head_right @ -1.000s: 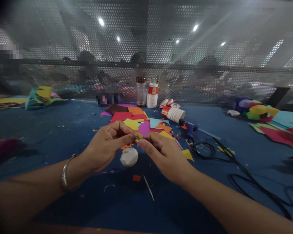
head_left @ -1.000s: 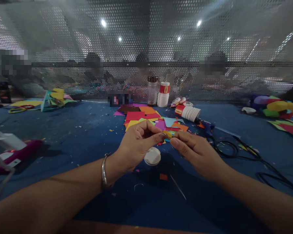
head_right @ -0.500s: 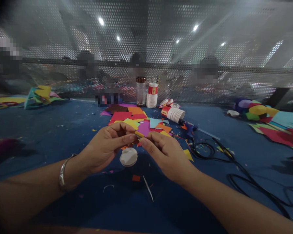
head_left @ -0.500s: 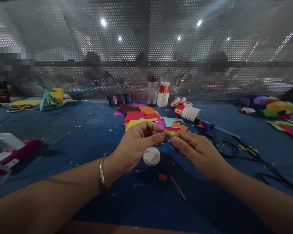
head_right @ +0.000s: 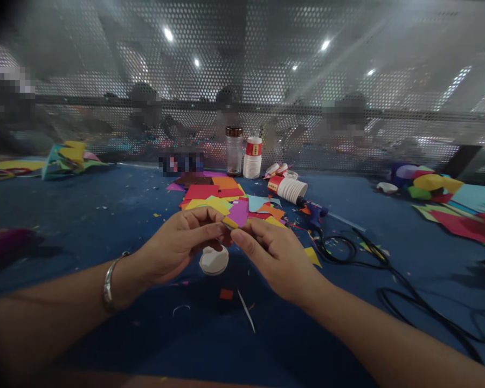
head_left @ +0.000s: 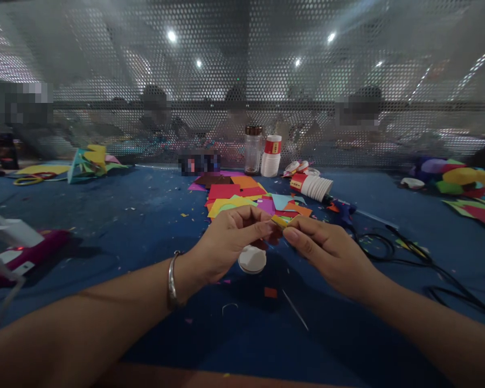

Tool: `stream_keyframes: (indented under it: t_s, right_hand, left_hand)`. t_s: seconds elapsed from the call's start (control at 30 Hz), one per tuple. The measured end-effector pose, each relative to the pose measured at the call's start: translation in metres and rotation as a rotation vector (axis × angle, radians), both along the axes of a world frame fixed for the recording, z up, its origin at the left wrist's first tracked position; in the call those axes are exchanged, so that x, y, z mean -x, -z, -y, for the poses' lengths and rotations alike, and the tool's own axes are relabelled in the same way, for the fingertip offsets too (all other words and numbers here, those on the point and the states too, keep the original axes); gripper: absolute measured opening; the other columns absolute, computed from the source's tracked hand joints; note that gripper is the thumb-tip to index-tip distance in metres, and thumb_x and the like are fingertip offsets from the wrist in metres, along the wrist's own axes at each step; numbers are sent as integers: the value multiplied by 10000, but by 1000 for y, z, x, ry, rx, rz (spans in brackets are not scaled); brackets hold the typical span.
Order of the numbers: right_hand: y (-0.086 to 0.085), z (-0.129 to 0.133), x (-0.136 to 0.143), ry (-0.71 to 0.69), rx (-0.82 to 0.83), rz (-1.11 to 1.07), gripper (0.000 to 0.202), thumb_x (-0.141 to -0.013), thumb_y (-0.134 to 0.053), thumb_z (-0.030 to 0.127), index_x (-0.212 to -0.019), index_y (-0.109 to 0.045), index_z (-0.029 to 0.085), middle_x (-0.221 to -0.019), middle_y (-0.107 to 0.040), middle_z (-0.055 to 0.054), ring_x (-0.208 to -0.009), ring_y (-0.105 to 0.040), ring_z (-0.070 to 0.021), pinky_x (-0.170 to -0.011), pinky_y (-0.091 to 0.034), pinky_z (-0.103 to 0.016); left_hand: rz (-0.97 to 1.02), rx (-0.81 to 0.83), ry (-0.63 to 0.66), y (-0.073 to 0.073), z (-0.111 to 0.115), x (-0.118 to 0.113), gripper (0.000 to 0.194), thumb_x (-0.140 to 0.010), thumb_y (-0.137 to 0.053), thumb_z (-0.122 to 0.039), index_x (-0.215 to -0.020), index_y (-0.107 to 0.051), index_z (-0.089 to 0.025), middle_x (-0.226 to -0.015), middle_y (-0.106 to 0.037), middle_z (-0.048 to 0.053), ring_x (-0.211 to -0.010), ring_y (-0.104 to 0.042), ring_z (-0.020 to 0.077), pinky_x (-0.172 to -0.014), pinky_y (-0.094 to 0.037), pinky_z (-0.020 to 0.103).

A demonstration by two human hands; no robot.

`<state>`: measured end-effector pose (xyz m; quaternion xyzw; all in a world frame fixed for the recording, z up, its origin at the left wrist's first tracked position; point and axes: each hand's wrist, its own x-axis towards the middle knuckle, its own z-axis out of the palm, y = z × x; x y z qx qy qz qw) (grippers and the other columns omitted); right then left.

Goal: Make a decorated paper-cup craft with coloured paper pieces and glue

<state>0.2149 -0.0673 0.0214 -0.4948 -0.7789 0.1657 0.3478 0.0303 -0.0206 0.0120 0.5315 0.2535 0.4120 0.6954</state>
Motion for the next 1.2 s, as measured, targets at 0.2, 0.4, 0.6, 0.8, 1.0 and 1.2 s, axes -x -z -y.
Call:
stream_keyframes:
  t_s: [0.2,0.4,0.6,0.8,1.0,1.2]
  right_hand:
    - [1,0,1,-16,-37,23,433,-996,-406,484,-660,-458,216,-586,-459,33,-538,-415,-122,-512,-319,-263]
    - [-1,1,1,-42,-39,-11,418,-998,-417,472,-671,-475,218,-592,-469,33,-534,-411,-120,-508,-315,-258]
    - [-1,2,2,-36,-49,-13,412,-996,-433,445,-653,-460,218,-568,-427,45,-507,-380,-110,-496,-310,-253]
    - [1,2,1,-26,-52,-11,413,-994,-429,448,-653,-456,216,-571,-417,46,-512,-377,-109,-494,-319,-245]
    - [2,1,1,-21,-42,-28,407,-992,-430,434,-646,-433,220,-577,-409,46,-519,-373,-109,-493,-317,-244]
    - [2,0,0,-20,-35,-20,406,-989,-420,439,-653,-467,216,-576,-423,43,-519,-394,-111,-496,-317,-251]
  left_hand:
    - [30,0,20,-1,1,-1,189,-731,-788,-215,-723,-614,-140,-642,-652,-8,-593,-561,78,-603,-410,213]
    - [36,21,43,-2,0,0,209,-721,-806,-229,-709,-617,-140,-655,-658,0,-613,-575,88,-598,-398,220]
    - [32,9,62,-1,-1,0,208,-747,-796,-238,-720,-615,-140,-659,-668,4,-601,-574,82,-582,-394,216]
    - [29,22,54,-1,0,-1,232,-724,-814,-253,-719,-616,-133,-652,-679,12,-606,-593,88,-591,-407,212]
    - [-5,22,18,0,-2,0,217,-729,-815,-243,-711,-633,-126,-664,-691,19,-623,-616,92,-586,-413,205]
    - [-4,-41,17,1,-5,1,150,-760,-786,-204,-751,-667,-113,-698,-700,23,-636,-609,83,-593,-412,199]
